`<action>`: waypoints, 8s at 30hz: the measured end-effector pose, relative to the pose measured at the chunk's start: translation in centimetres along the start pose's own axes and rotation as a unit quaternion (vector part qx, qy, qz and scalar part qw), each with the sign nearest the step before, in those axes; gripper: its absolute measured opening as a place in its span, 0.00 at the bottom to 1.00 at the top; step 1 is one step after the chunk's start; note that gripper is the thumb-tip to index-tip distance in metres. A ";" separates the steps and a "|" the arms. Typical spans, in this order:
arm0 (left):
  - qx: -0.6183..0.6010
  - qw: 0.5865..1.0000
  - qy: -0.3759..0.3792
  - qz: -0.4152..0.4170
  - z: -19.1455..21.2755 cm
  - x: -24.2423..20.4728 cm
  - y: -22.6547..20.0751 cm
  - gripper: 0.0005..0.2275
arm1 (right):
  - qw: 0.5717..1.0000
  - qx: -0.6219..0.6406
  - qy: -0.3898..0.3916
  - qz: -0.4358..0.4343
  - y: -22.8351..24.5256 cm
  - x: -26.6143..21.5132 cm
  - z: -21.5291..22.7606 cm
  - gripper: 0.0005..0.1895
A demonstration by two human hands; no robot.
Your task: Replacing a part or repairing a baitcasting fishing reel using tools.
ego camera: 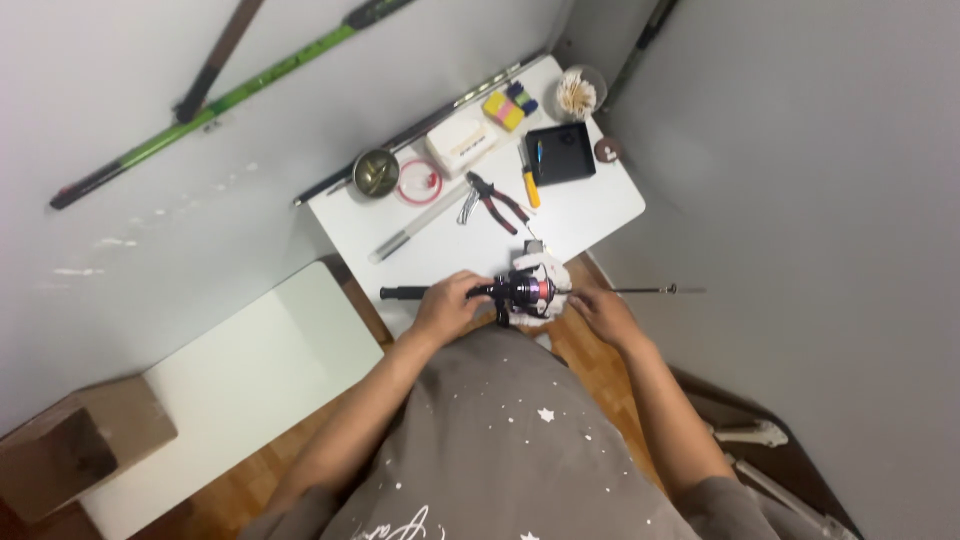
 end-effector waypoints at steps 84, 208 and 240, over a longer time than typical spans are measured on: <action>-0.213 0.975 -0.060 0.022 -6.1 -0.1 7.1 0.23 | 0.948 0.039 -0.222 0.226 14.8 -4.7 4.6 0.12; -0.104 0.992 0.020 0.068 -3.8 4.4 4.0 0.08 | 0.819 0.517 0.126 0.215 0.8 -0.7 -19.4 0.11; -0.102 0.995 0.003 0.009 -4.8 3.3 3.6 0.11 | 0.902 0.393 -0.069 0.168 -0.6 0.5 -12.4 0.06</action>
Point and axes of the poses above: each hand's wrist, its own x-axis towards the middle knuckle, its own z-axis out of the back of the hand, y = z × x, the point moved 7 cm from there along x, towards the middle knuckle, and after that the axes turned 15 degrees about y, right-handed, at the moved point
